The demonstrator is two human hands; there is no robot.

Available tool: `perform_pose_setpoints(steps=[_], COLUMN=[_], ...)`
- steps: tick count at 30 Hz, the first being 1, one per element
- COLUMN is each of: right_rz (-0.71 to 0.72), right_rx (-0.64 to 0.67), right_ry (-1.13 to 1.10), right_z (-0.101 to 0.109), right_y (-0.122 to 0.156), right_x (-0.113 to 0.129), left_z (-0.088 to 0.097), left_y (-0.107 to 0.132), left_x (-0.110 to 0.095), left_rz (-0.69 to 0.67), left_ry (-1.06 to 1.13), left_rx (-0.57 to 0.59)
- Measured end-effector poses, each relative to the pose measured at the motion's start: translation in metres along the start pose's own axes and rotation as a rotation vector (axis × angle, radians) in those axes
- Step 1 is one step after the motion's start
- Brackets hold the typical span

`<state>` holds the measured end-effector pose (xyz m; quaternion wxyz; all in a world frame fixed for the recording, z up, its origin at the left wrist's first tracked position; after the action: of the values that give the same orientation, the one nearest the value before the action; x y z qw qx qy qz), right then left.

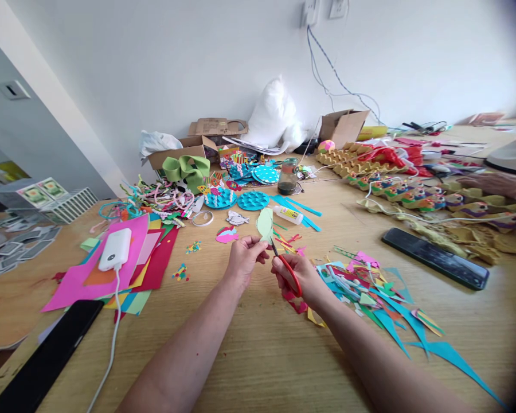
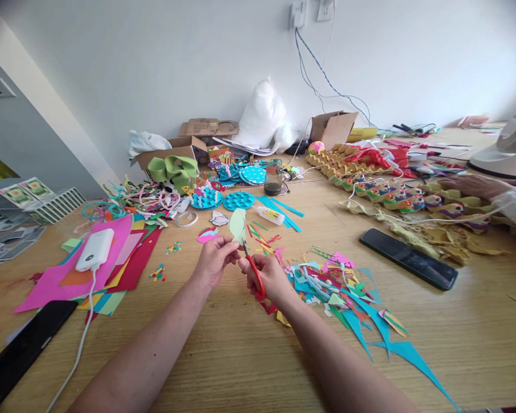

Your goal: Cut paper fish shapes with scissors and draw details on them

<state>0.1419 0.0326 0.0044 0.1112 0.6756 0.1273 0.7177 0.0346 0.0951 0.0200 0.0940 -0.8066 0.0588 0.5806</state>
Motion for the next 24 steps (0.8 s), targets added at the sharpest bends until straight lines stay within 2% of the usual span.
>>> perform_pose_setpoints(steps=[24], right_rz=[-0.002], right_rx=[0.031], right_ry=[0.011], right_z=[-0.0024], right_y=[0.0004], right_x=[-0.0001], left_z=[0.0000], left_y=[-0.0018], left_x=[-0.0035], left_rz=[-0.048], left_ry=[-0.046], left_rx=[0.030])
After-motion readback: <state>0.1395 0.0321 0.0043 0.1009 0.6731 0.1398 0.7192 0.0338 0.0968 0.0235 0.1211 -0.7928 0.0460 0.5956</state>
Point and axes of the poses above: each hand's wrist, its own y-axis away from the middle knuckle, its own z-axis out of the back of the hand, x = y × z, the point moved 8 cm from there along -y, towards the middle knuckle, and after that the axes turned 11 degrees about -z, right-handed, at the moved point
